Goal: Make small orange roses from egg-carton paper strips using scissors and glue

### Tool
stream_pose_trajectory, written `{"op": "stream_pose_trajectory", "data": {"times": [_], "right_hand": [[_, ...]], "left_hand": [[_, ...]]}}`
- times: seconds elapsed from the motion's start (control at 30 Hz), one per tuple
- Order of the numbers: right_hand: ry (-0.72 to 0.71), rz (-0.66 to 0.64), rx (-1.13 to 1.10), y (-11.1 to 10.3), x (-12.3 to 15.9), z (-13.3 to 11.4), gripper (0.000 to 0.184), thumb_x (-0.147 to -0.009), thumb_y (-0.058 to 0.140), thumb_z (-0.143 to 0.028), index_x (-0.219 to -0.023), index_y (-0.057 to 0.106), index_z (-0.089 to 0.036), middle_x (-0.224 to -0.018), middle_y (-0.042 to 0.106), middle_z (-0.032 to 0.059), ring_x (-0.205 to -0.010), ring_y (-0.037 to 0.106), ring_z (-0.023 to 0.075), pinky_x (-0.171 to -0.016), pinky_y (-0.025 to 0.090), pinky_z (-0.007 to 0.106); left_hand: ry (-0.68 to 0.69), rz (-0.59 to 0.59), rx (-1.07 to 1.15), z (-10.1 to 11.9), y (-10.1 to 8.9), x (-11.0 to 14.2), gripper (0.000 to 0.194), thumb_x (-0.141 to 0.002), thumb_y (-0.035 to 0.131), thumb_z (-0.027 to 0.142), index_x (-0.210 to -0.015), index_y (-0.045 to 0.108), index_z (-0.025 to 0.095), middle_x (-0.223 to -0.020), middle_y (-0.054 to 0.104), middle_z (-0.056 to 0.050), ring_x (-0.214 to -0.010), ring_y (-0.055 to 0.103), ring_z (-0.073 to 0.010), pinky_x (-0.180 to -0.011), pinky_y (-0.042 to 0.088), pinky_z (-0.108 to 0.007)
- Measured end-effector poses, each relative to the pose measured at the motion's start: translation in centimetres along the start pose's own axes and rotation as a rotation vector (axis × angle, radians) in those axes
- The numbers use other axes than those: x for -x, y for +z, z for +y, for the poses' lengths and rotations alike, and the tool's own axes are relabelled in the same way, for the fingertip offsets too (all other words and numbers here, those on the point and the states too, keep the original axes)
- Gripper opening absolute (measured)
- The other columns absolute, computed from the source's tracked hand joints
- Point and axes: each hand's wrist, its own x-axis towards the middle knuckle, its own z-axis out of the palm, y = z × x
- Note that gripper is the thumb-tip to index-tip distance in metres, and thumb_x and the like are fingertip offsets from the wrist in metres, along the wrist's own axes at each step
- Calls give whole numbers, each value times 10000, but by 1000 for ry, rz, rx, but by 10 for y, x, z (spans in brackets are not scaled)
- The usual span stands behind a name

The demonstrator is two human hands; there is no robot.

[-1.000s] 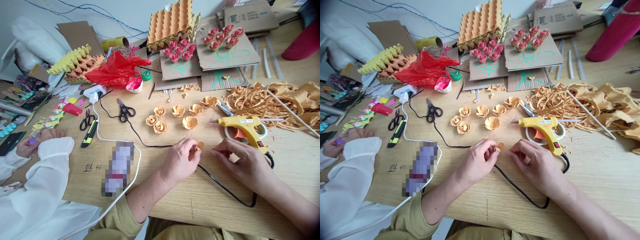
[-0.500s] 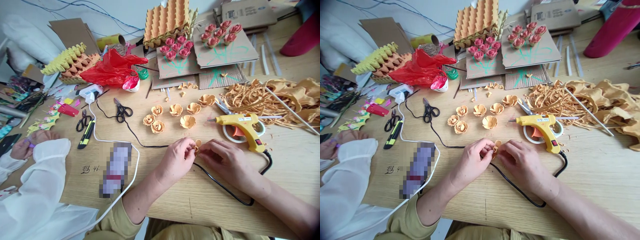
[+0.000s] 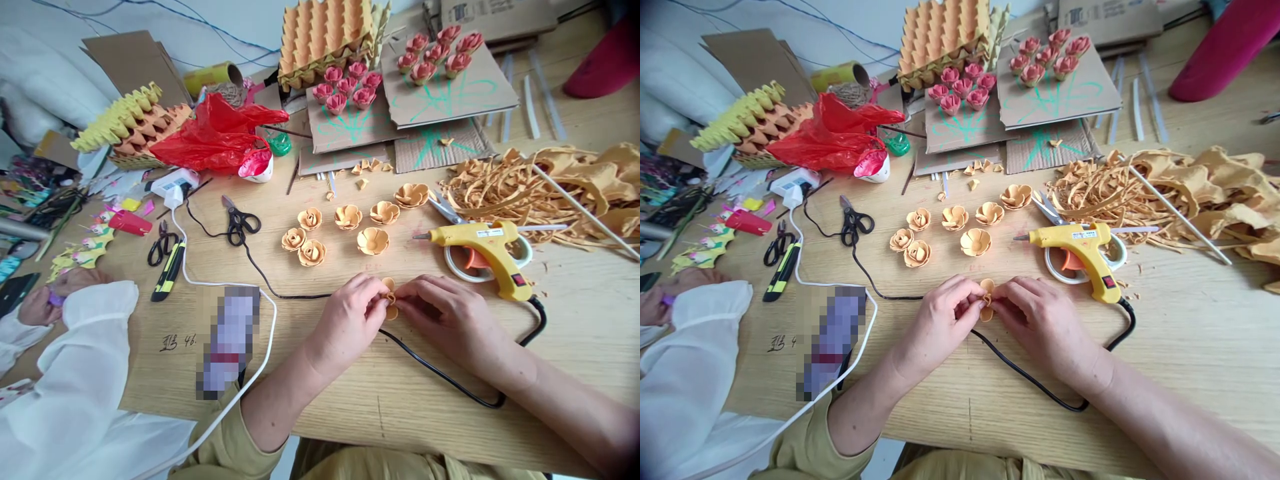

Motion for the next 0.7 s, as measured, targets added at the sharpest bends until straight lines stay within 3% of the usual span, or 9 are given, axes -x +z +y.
{"op": "stream_pose_trajectory", "data": {"times": [0.4,0.7], "right_hand": [[-27,11,6,2,0,1,104,-959,594,-201,-865,633,-184,-864,705,66,-764,656,183,-703,499,321],[-31,-3,-27,3,-1,1,80,-957,599,-200,-887,632,-179,-848,692,57,-771,651,179,-699,503,320]], "left_hand": [[-150,-29,193,-5,0,-1,99,-850,639,87,-886,686,167,-821,708,-8,-690,638,-107,-674,502,-214],[-214,-53,279,-3,3,-3,134,-779,747,97,-803,638,172,-763,671,22,-685,623,-93,-646,496,-187]]}}
